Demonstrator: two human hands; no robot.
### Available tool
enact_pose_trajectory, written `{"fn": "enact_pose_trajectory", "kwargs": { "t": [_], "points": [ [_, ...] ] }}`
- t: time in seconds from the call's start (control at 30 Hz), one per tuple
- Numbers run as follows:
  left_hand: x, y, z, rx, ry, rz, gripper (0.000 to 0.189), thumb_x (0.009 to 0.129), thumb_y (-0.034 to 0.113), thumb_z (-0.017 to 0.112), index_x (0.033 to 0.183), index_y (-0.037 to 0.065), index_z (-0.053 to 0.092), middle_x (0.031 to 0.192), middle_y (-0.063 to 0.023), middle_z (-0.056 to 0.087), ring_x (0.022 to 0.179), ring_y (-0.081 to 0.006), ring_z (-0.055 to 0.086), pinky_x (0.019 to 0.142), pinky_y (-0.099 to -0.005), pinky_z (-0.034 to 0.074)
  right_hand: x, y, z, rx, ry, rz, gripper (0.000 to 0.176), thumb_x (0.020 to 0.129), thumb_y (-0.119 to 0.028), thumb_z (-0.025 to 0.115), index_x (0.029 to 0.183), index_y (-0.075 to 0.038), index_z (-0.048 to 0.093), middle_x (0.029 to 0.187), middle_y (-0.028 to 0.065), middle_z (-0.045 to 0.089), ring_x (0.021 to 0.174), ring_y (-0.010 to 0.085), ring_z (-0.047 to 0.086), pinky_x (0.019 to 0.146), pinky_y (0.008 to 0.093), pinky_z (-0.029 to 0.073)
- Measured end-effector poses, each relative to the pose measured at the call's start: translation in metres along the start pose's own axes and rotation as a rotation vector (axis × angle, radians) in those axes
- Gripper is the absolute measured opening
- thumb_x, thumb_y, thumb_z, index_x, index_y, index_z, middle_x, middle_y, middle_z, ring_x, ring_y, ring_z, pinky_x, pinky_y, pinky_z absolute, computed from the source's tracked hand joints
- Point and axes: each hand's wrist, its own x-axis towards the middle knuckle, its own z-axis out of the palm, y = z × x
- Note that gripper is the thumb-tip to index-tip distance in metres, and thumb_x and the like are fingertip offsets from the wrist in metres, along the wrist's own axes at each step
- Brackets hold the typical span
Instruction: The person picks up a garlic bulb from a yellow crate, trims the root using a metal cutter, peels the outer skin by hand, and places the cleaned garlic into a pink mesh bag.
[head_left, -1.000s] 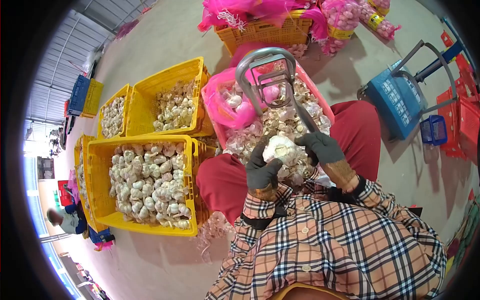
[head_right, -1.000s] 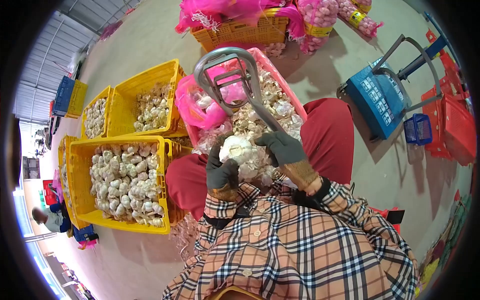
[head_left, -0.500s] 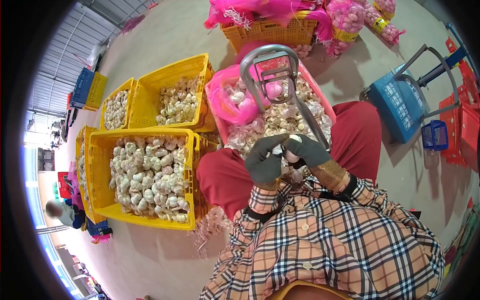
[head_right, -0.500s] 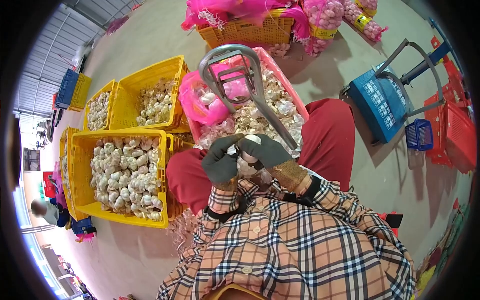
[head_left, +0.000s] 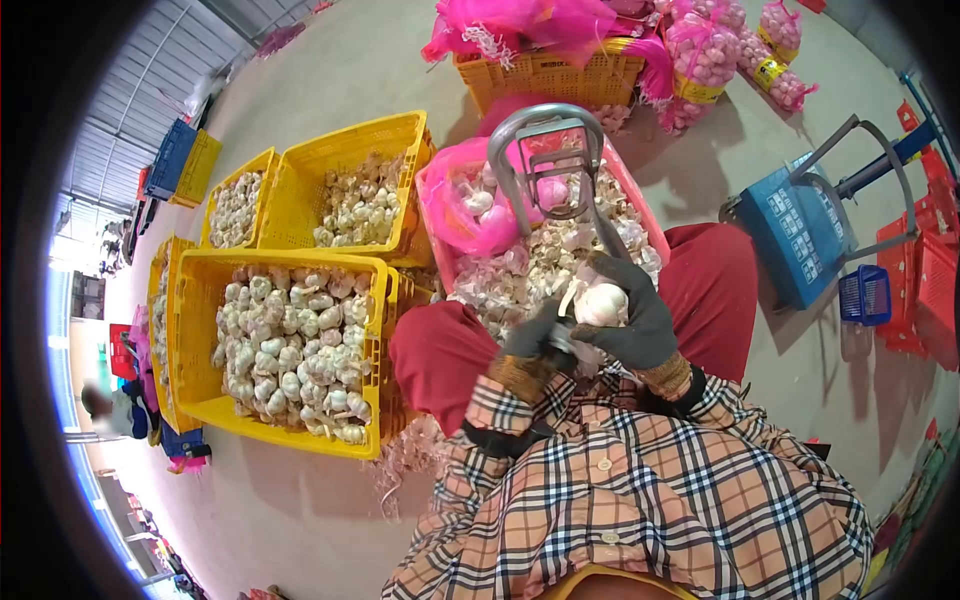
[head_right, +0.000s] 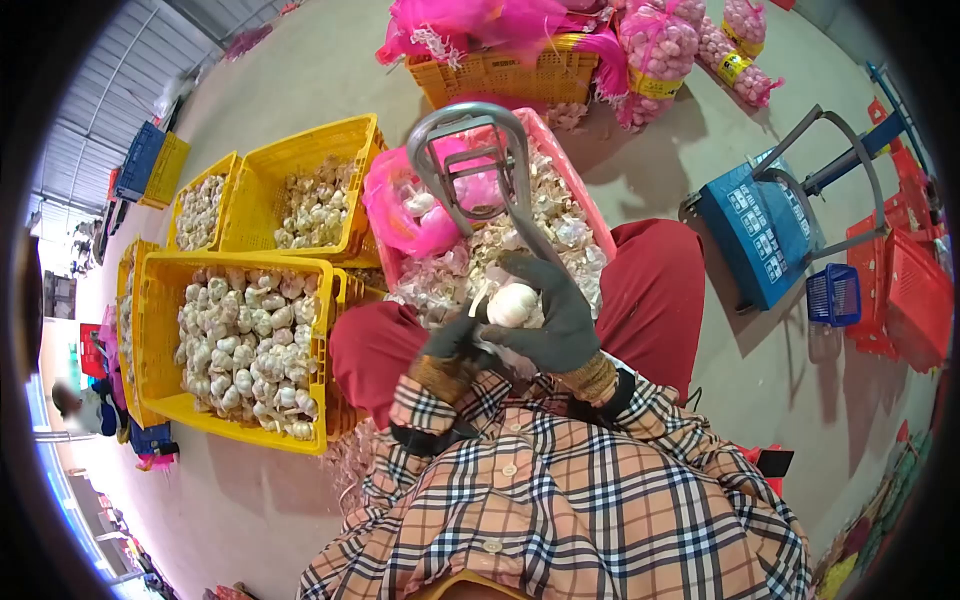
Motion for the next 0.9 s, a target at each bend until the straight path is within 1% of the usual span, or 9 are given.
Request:
{"fn": "enact_pose_trajectory", "kwargs": {
  "t": [0.03, 0.1, 0.23, 0.3, 0.5, 0.57, 0.67, 0.77, 0.9],
  "points": [
    [-0.012, -0.012, 0.049, -0.151, 0.078, 0.068, 0.036, 0.090, 0.021, 0.050, 0.120, 0.001, 0.048, 0.109, -0.0115, 0.057, 0.089, -0.0193, 0.060, 0.074, -0.0312, 0.054, -0.002, 0.007, 0.001, 0.006, -0.009, 0.008, 0.070, 0.063, -0.009, 0.081, 0.122, -0.002, 0.046, 0.119, 0.0120, 0.048, 0.108, 0.0180, 0.050, 0.090, 0.0294, 0.042],
    [-0.020, -0.022, 0.042, 0.572, -0.034, 0.479, 0.036, 0.090, 0.019, 0.051, 0.121, 0.002, 0.047, 0.109, -0.0104, 0.057, 0.090, -0.0187, 0.060, 0.073, -0.0300, 0.054, -0.004, 0.027, -0.001, -0.045, -0.144, 0.022, 0.069, 0.063, -0.010, 0.081, 0.123, -0.001, 0.046, 0.121, 0.0123, 0.048, 0.108, 0.0189, 0.050, 0.091, 0.0295, 0.042],
    [-0.019, 0.000, 0.038, -0.064, 0.025, 0.149, 0.036, 0.089, 0.015, 0.052, 0.122, 0.002, 0.046, 0.109, -0.0087, 0.057, 0.092, -0.0183, 0.060, 0.072, -0.0302, 0.053, 0.012, 0.013, -0.017, -0.120, -0.421, 0.108, 0.067, 0.073, -0.015, 0.074, 0.130, -0.001, 0.041, 0.127, 0.0112, 0.045, 0.115, 0.0208, 0.046, 0.097, 0.0315, 0.036],
    [-0.017, 0.001, 0.033, 0.298, 0.143, 0.249, 0.035, 0.089, 0.014, 0.051, 0.122, 0.002, 0.047, 0.108, -0.0072, 0.059, 0.092, -0.0177, 0.060, 0.071, -0.0294, 0.053, 0.016, 0.005, -0.020, -0.060, -0.367, 0.094, 0.065, 0.076, -0.015, 0.071, 0.132, -0.004, 0.040, 0.122, 0.0111, 0.048, 0.112, 0.0211, 0.047, 0.096, 0.0326, 0.036],
    [-0.016, 0.005, 0.026, 0.212, 0.058, 0.135, 0.037, 0.089, 0.013, 0.052, 0.123, -0.001, 0.047, 0.108, -0.0077, 0.059, 0.090, -0.0163, 0.060, 0.071, -0.0266, 0.050, 0.027, 0.014, -0.030, -0.202, -0.537, -0.106, 0.030, 0.070, -0.011, 0.074, 0.099, -0.010, 0.065, 0.098, 0.0060, 0.056, 0.089, 0.0172, 0.055, 0.075, 0.0288, 0.045],
    [-0.022, 0.005, 0.030, 0.752, 0.073, 0.199, 0.039, 0.088, 0.012, 0.053, 0.122, -0.005, 0.046, 0.108, -0.0093, 0.059, 0.088, -0.0158, 0.060, 0.072, -0.0255, 0.049, 0.027, 0.004, -0.025, -0.185, -0.494, -0.151, 0.021, 0.070, -0.008, 0.074, 0.089, -0.008, 0.065, 0.085, 0.0044, 0.058, 0.080, 0.0163, 0.057, 0.071, 0.0280, 0.045],
    [-0.013, -0.005, 0.013, 1.052, 0.081, 0.133, 0.042, 0.085, 0.009, 0.054, 0.123, -0.006, 0.045, 0.111, -0.0109, 0.058, 0.094, -0.0154, 0.057, 0.081, -0.0253, 0.045, 0.026, 0.004, -0.023, -0.097, -0.478, 0.208, 0.012, 0.074, -0.010, 0.070, 0.085, -0.008, 0.065, 0.078, 0.0046, 0.058, 0.075, 0.0170, 0.057, 0.066, 0.0274, 0.045],
    [-0.024, 0.001, 0.028, 0.533, -0.187, 0.093, 0.045, 0.083, 0.005, 0.054, 0.126, -0.005, 0.043, 0.115, -0.0114, 0.056, 0.102, -0.0152, 0.053, 0.090, -0.0264, 0.041, 0.028, 0.001, -0.023, -0.202, -0.281, 0.416, 0.013, 0.081, -0.019, 0.065, 0.083, -0.006, 0.064, 0.076, 0.0058, 0.060, 0.072, 0.0189, 0.058, 0.065, 0.0289, 0.046],
    [-0.034, 0.008, 0.030, 0.647, -0.046, 0.297, 0.050, 0.081, 0.002, 0.054, 0.129, -0.005, 0.039, 0.117, -0.0114, 0.054, 0.106, -0.0158, 0.052, 0.093, -0.0271, 0.039, 0.010, 0.011, -0.034, -0.686, -0.338, 0.148, 0.035, 0.084, -0.034, 0.060, 0.098, -0.003, 0.062, 0.092, 0.0113, 0.063, 0.079, 0.0226, 0.060, 0.069, 0.0327, 0.047]
  ]
}}
